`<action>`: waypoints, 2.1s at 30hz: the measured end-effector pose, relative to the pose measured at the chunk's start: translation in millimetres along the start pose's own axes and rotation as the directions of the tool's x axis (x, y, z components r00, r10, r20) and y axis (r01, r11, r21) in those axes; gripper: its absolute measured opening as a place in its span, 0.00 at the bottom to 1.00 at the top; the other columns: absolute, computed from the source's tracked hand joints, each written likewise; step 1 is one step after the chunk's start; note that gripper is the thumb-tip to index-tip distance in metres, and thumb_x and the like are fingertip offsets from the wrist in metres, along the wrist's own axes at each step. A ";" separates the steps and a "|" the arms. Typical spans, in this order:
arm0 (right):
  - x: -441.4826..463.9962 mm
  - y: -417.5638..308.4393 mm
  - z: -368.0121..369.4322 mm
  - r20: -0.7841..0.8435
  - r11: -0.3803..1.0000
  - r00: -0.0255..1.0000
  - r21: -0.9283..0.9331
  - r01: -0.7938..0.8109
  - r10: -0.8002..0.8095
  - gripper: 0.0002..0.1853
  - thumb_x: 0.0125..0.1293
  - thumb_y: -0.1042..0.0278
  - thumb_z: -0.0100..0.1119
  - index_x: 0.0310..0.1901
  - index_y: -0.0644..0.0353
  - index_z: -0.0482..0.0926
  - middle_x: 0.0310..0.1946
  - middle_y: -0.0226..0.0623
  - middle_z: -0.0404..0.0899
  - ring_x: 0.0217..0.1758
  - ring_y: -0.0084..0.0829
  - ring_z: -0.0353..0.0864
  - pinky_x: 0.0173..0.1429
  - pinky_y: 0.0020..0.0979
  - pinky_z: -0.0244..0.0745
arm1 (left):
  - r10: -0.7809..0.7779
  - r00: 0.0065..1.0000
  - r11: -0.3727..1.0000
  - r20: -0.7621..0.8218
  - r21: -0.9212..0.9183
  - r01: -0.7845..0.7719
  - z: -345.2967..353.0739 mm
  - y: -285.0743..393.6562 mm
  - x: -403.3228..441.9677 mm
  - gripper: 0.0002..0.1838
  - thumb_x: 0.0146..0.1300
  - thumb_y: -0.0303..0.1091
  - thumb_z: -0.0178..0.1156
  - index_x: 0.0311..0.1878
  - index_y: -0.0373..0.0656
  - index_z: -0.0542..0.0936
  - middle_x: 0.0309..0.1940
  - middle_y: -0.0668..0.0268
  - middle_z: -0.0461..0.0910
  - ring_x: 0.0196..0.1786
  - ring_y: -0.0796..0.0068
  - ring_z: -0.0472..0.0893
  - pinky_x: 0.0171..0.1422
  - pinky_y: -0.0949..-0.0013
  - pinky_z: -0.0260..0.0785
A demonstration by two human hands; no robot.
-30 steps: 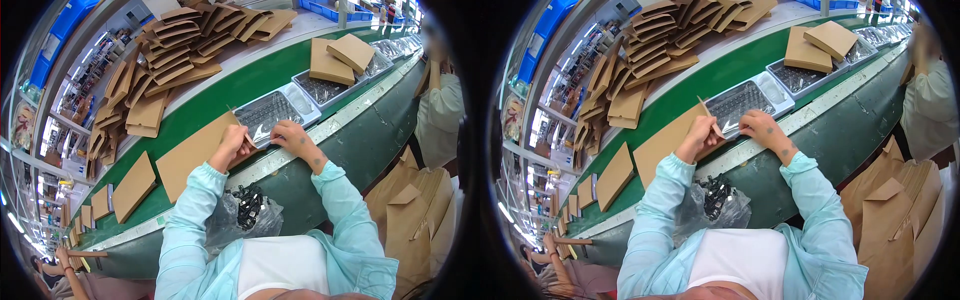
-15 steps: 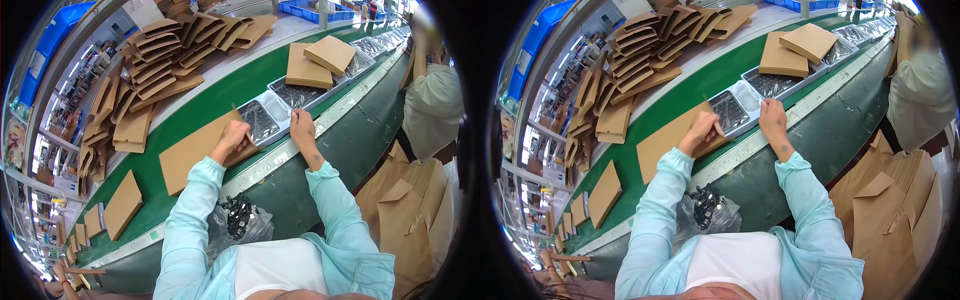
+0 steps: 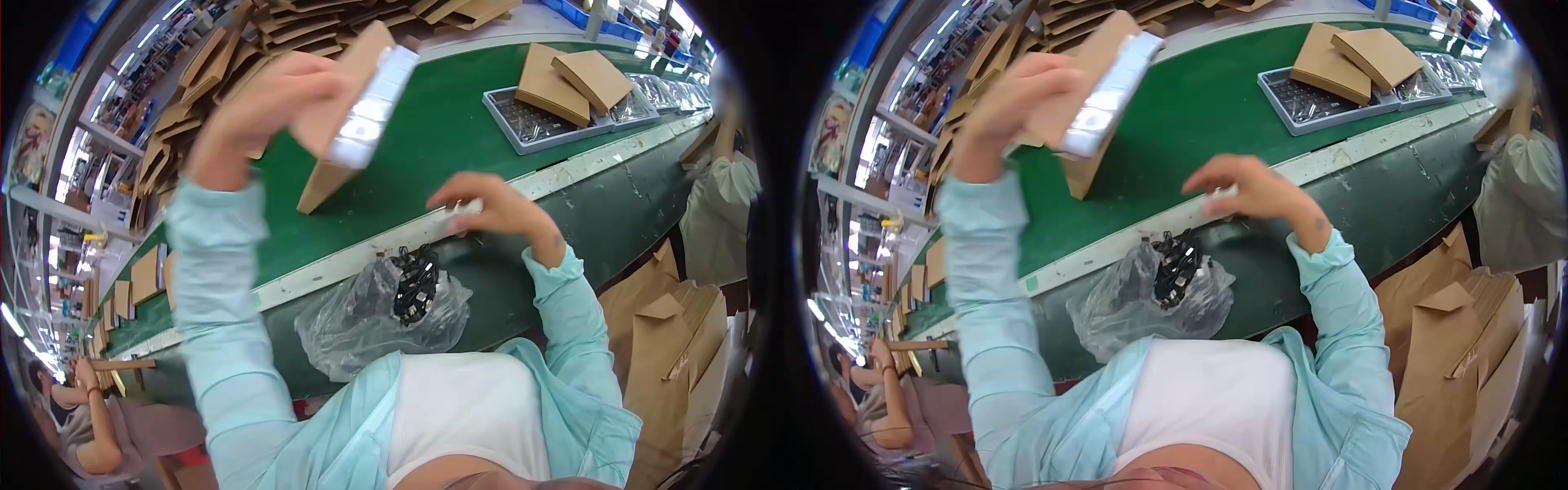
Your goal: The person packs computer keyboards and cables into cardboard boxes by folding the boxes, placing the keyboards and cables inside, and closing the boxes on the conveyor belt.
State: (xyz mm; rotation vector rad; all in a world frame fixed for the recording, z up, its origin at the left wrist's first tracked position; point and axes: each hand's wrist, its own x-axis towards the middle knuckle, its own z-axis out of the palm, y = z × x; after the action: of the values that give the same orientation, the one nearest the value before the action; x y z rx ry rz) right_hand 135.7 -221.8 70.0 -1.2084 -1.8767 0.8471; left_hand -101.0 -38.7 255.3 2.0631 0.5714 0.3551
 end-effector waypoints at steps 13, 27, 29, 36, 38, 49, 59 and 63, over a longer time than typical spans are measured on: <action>-5.5 -32.6 2.7 -0.204 0.922 0.955 -0.278 -0.268 0.216 0.07 0.58 0.71 0.71 0.38 0.61 0.88 0.30 0.38 0.88 0.33 0.29 0.87 0.40 0.29 0.79 | 0.073 0.973 0.708 -0.220 0.699 0.105 -69.6 1.6 -74.1 0.17 0.69 0.49 0.60 0.47 0.47 0.71 0.31 0.67 0.72 0.37 0.78 0.70 0.41 0.71 0.63; -22.0 -0.3 -28.7 -0.397 0.820 0.827 -0.252 -0.514 0.397 0.05 0.58 0.72 0.70 0.35 0.62 0.88 0.24 0.37 0.86 0.28 0.28 0.87 0.35 0.31 0.79 | 0.103 0.951 0.842 -0.292 0.535 0.073 -82.5 -12.1 -69.6 0.19 0.69 0.52 0.61 0.37 0.46 0.72 0.28 0.76 0.67 0.30 0.87 0.66 0.24 0.78 0.56; -26.2 2.1 -25.1 -0.391 0.795 0.812 -0.258 -0.549 0.433 0.05 0.62 0.73 0.68 0.37 0.65 0.86 0.26 0.36 0.86 0.28 0.26 0.88 0.35 0.27 0.80 | 0.075 0.952 0.849 -0.296 0.520 0.095 -80.9 -14.8 -72.3 0.18 0.69 0.52 0.61 0.37 0.45 0.73 0.28 0.76 0.67 0.31 0.87 0.66 0.26 0.78 0.57; -0.7 -33.5 -21.1 -0.515 0.953 0.809 0.248 -0.174 0.282 0.09 0.67 0.77 0.65 0.46 0.70 0.84 0.38 0.38 0.87 0.42 0.25 0.88 0.48 0.23 0.82 | 0.189 0.935 0.851 -0.300 0.526 -0.003 -83.2 -28.7 -74.4 0.17 0.71 0.48 0.60 0.37 0.43 0.77 0.28 0.73 0.70 0.34 0.83 0.68 0.36 0.74 0.61; 25.2 -65.6 -6.5 -0.599 0.949 0.799 0.282 0.144 0.056 0.08 0.65 0.82 0.65 0.45 0.71 0.84 0.41 0.40 0.87 0.44 0.25 0.87 0.50 0.23 0.82 | 0.162 0.936 0.842 -0.312 0.538 0.034 -75.5 -18.5 -78.4 0.17 0.71 0.48 0.60 0.37 0.42 0.77 0.27 0.72 0.71 0.34 0.82 0.69 0.37 0.72 0.62; 116.2 -147.1 58.8 -0.511 0.832 0.661 -0.264 0.489 -0.550 0.11 0.57 0.87 0.67 0.41 0.64 0.86 0.43 0.36 0.88 0.43 0.27 0.88 0.45 0.27 0.85 | 0.128 0.930 0.800 -0.344 0.590 0.108 -41.9 -5.8 -86.9 0.20 0.69 0.52 0.62 0.35 0.42 0.77 0.24 0.69 0.73 0.29 0.79 0.70 0.33 0.69 0.62; 129.2 -138.7 87.3 -0.667 0.852 0.720 0.252 0.459 -0.191 0.08 0.63 0.84 0.66 0.44 0.67 0.86 0.39 0.35 0.88 0.42 0.21 0.87 0.47 0.22 0.83 | 0.157 0.926 0.820 -0.344 0.568 0.072 -34.2 -8.3 -89.2 0.21 0.68 0.52 0.63 0.33 0.41 0.76 0.23 0.67 0.74 0.27 0.77 0.71 0.32 0.67 0.63; 129.4 -141.5 93.4 -0.544 0.844 0.837 0.417 0.336 -0.064 0.07 0.65 0.81 0.65 0.45 0.69 0.85 0.36 0.37 0.88 0.40 0.21 0.87 0.47 0.22 0.82 | 0.148 0.917 0.806 -0.370 0.583 0.105 -27.1 0.2 -94.0 0.21 0.65 0.51 0.64 0.33 0.40 0.77 0.24 0.62 0.77 0.27 0.71 0.75 0.33 0.65 0.67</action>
State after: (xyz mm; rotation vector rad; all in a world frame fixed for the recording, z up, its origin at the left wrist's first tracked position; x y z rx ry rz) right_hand -43.5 -162.1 169.0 -0.7774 -1.2155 0.7337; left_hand -193.3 -68.9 267.2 2.6231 1.0100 0.6953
